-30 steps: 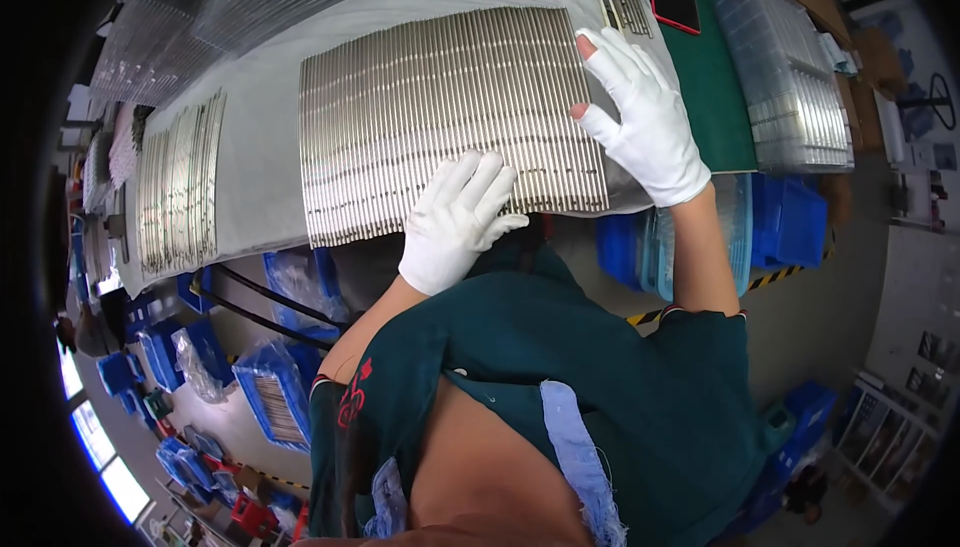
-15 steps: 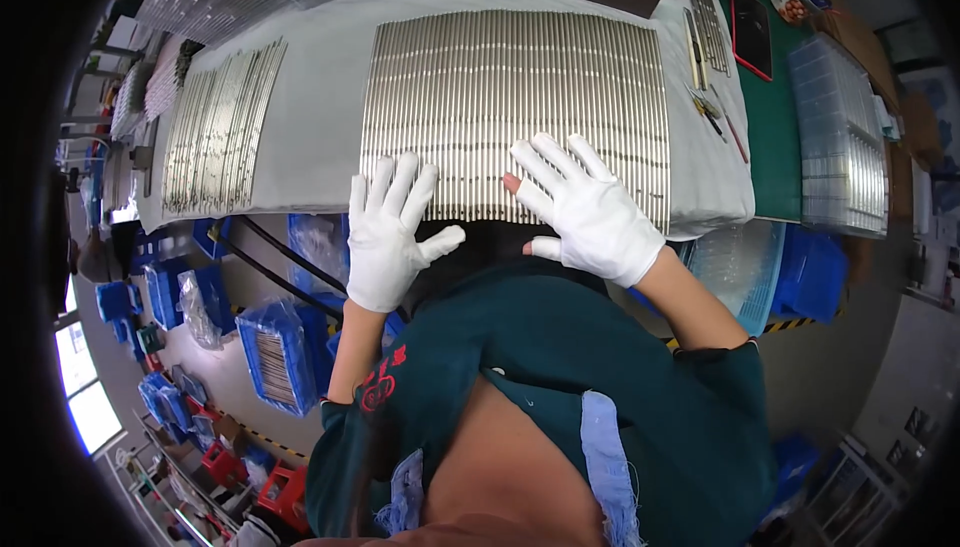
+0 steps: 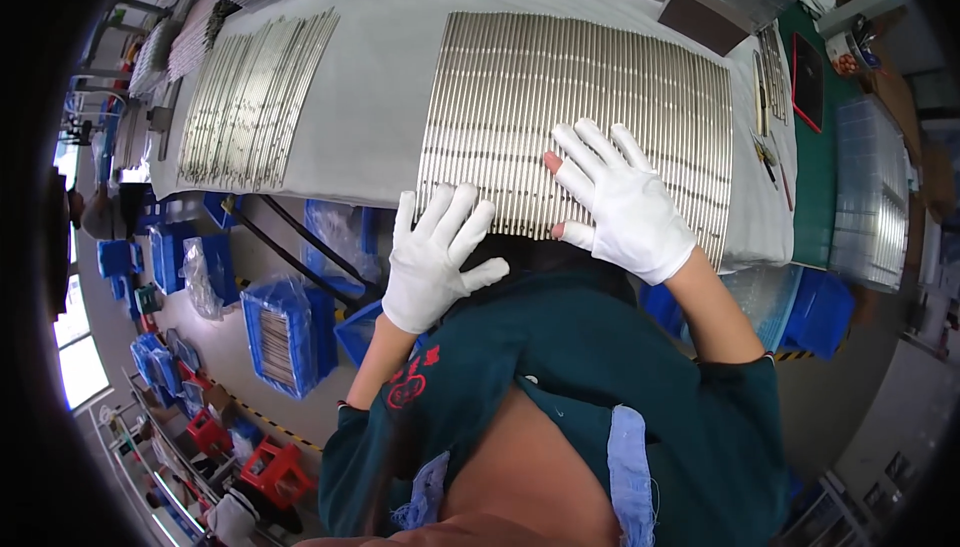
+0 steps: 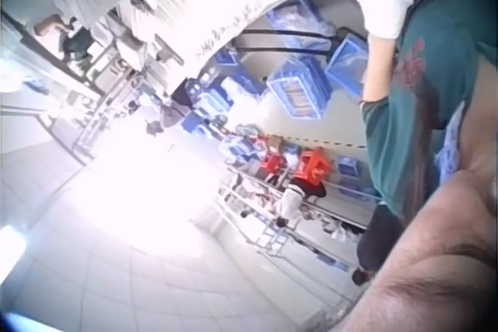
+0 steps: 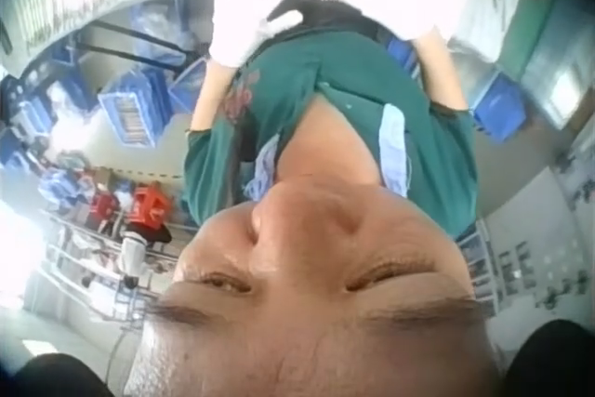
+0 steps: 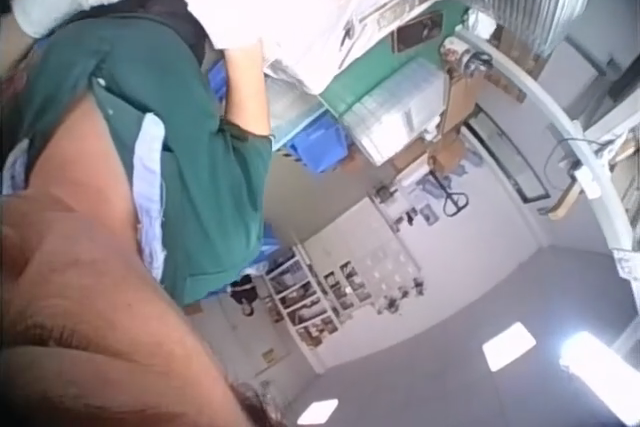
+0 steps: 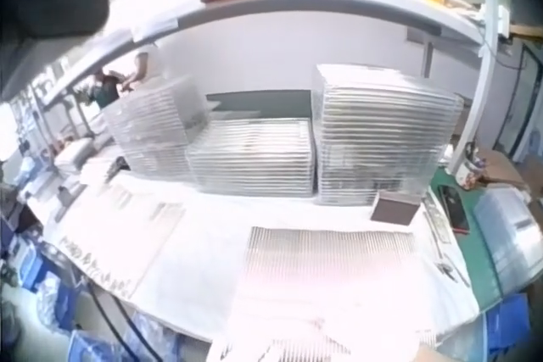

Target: Arranging and aligning thin metal rods on a workbench using a small block.

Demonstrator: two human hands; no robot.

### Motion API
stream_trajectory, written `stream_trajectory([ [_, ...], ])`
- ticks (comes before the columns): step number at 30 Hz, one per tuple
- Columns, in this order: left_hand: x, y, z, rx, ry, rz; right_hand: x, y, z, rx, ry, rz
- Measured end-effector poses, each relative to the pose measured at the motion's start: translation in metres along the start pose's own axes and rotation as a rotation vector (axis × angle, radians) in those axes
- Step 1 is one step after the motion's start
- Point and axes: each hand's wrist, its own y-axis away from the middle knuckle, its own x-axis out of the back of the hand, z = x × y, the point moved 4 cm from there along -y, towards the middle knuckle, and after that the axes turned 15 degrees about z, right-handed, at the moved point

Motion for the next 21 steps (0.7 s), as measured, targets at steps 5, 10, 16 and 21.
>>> stream_trajectory([
  [5, -0.001, 0.010, -0.014, 0.035, -0.042, 0.056, 0.003, -0.002, -0.002, -0.024, 0.006, -0.050],
  [10, 0.006, 0.024, -0.037, 0.105, -0.136, 0.056, 0.002, -0.001, -0.001, -0.027, 0.018, -0.071],
  [16, 0.010, 0.026, -0.041, 0.172, -0.150, 0.026, 0.003, -0.001, -0.001, -0.033, 0.013, -0.085],
  [21, 0.001, 0.016, -0.022, 0.086, -0.048, 0.030, 0.003, -0.001, -0.001, -0.032, 0.012, -0.067],
])
